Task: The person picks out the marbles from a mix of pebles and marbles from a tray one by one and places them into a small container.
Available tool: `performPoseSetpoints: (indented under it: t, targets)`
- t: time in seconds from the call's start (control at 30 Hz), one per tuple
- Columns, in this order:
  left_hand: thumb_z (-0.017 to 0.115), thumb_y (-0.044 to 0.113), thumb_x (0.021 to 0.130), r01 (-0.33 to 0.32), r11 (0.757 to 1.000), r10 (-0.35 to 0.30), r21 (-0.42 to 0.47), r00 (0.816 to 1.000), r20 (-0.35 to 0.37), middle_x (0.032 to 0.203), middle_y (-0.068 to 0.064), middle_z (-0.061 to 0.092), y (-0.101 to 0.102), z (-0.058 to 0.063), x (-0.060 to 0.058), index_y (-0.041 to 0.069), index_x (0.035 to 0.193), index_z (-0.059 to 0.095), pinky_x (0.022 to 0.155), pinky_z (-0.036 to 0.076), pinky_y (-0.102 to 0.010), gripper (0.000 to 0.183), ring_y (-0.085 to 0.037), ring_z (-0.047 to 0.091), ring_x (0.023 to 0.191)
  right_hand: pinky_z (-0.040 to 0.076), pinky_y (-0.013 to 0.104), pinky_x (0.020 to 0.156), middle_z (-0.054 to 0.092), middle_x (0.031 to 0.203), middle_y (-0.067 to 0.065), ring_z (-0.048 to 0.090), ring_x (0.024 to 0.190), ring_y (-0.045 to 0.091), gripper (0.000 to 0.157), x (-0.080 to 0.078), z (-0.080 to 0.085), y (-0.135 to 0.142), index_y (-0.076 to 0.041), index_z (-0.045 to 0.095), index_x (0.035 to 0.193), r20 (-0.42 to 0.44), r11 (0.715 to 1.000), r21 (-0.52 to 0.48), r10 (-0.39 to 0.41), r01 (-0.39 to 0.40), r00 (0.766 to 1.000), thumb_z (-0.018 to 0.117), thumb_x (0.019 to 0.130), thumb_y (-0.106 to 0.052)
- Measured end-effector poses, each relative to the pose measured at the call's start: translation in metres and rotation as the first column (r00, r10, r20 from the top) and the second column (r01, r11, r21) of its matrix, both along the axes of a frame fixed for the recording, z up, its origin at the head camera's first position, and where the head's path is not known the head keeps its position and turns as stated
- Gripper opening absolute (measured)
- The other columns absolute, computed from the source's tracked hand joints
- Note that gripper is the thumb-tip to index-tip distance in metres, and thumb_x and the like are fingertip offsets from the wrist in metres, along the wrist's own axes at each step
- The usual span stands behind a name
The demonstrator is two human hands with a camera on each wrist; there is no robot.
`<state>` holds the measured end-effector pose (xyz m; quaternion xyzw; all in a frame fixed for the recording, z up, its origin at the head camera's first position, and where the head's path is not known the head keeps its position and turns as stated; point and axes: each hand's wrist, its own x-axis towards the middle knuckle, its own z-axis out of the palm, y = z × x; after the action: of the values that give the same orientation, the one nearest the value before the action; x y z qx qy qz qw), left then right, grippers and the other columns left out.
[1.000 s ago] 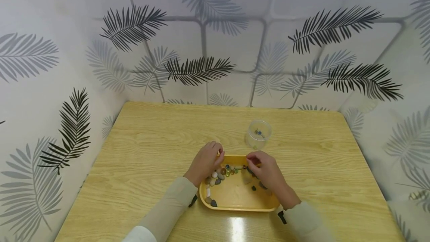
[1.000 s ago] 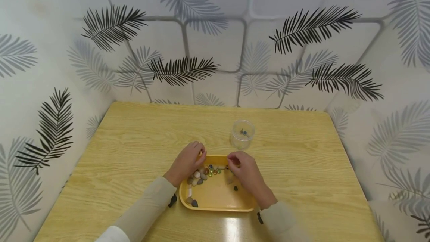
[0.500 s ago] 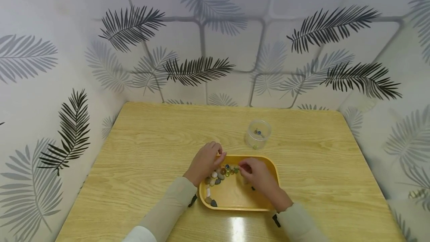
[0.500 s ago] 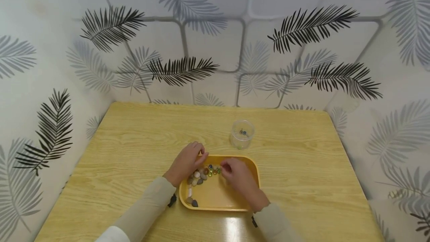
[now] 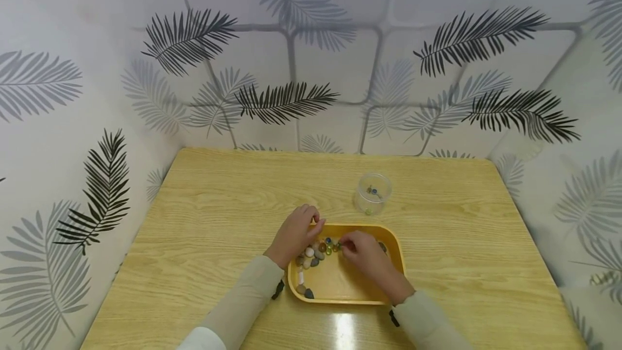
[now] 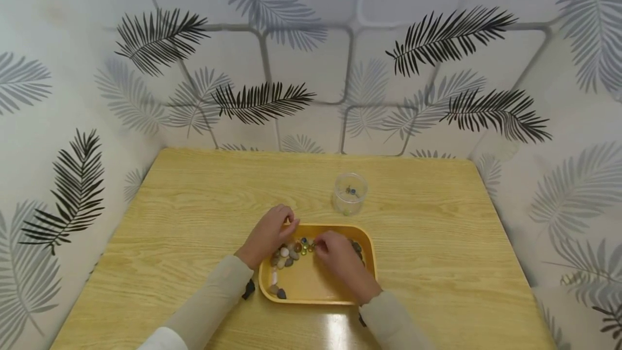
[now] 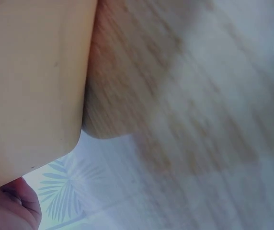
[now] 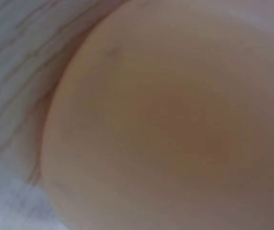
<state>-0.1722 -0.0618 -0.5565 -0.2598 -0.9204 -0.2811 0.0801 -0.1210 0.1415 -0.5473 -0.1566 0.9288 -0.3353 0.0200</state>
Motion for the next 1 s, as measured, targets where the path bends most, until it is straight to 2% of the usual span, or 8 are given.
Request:
performPoseSetpoints:
  t: [0.47,0.7,1.0]
  targets:
    - [0.046,0.035,0.098,0.004,1.000,-0.004,-0.003,0.999,0.038,0.076,0.005,0.043,0.0005,0.0021,0.0000,0.018,0.084,0.047,0.062,0.035,-0.026,0.022,-0.012,0.039,0.068,0.049,0.033,0.073,0.062,0.085,0.001,0.058,0.080,0.014,0.008,-0.0036,-0.0013,-0.0041,-0.003,0.068,0.089,-0.021,0.998,0.059,0.029,-0.027,0.999,0.069,0.081,-0.003]
    - [0.047,0.038,0.096,0.017,0.999,-0.017,-0.043,1.000,0.006,0.079,0.006,0.044,0.0011,0.0031,0.0006,0.017,0.087,0.048,0.063,0.037,-0.026,0.023,-0.011,0.040,0.069,0.048,0.031,0.074,0.062,0.087,-0.001,0.057,0.080,0.012,0.009,-0.0044,-0.0070,-0.0036,-0.006,0.068,0.091,0.025,0.995,0.092,0.037,-0.039,0.999,0.069,0.083,-0.005]
    - [0.048,0.041,0.095,0.030,0.995,-0.032,-0.090,0.999,-0.011,0.084,0.005,0.047,0.0029,0.0024,-0.0001,0.016,0.090,0.050,0.066,0.040,-0.027,0.026,-0.011,0.044,0.072,0.048,0.030,0.071,0.062,0.086,-0.001,0.056,0.078,0.010,0.009,-0.0036,-0.0067,-0.0033,-0.006,0.068,0.092,0.040,0.994,0.093,0.047,-0.050,0.998,0.069,0.083,-0.007]
